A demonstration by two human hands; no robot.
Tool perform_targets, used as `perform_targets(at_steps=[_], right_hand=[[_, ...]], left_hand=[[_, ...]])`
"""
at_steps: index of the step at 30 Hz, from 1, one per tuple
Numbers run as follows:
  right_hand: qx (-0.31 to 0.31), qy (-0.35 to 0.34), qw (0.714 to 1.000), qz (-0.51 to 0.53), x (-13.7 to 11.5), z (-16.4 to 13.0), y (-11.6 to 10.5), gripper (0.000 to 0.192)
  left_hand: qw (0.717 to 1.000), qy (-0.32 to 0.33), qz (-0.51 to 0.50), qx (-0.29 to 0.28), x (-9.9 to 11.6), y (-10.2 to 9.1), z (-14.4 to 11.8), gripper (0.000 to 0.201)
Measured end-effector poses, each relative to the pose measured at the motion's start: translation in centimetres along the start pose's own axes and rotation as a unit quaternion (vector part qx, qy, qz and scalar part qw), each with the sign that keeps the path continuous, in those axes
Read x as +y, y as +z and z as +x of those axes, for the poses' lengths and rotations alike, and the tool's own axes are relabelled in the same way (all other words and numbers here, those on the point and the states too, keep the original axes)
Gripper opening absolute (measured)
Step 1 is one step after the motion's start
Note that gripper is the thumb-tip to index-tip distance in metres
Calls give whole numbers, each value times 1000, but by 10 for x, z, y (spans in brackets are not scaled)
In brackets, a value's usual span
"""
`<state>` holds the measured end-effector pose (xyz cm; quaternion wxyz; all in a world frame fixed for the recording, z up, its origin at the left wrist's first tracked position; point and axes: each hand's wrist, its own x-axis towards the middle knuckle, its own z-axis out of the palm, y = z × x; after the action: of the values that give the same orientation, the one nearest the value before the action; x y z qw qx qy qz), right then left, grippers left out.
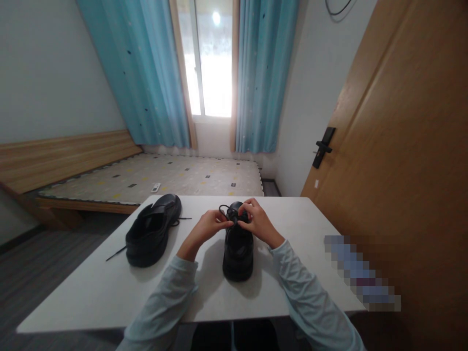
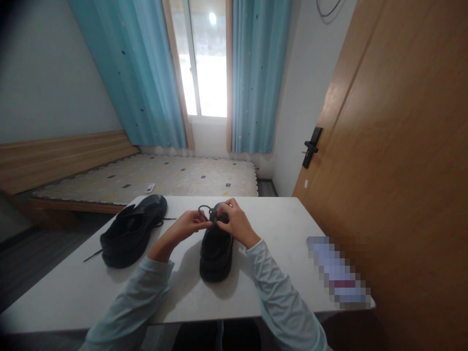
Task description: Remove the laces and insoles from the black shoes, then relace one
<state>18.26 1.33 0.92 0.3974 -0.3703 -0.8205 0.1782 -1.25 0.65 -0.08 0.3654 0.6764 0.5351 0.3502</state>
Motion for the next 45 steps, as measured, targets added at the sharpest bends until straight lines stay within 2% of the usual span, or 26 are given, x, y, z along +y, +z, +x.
perform_targets(at_steps=[2, 5, 12, 26, 29, 32, 34, 40, 45], right_hand=[[3, -15, 1000, -22, 1, 0, 1, 13], [-24, -39, 998, -48, 4, -1, 1, 8], [-44, -45, 995, -78, 8, -1, 1, 9], [-24, 17, 999, -45, 6, 0, 12, 5], [-27, 20, 999, -22, 4, 0, 9, 4], [-34, 22, 999, -5, 1, 1, 6, 3], [-37, 20, 999, 6, 1, 1, 4, 4], [-49, 16, 998, 41, 2, 2, -3, 7], [-37, 27, 998, 54, 3, 2, -5, 9]], left_hand=[[1000, -9, -14, -16, 3, 1, -1, 35], [997, -23, -61, -29, 7, 2, -2, 36], [994, -44, -91, -44, 8, 3, -3, 37], [991, -59, -113, -39, 12, 6, -6, 38], [991, -25, -134, -18, 12, 7, -4, 42], [987, 36, -147, 60, 14, 8, -1, 55], [984, 85, -122, 93, 17, 10, -1, 59], [968, 218, 74, 100, 28, 16, -9, 27], [958, 251, 110, 84, 29, 20, -10, 17]])
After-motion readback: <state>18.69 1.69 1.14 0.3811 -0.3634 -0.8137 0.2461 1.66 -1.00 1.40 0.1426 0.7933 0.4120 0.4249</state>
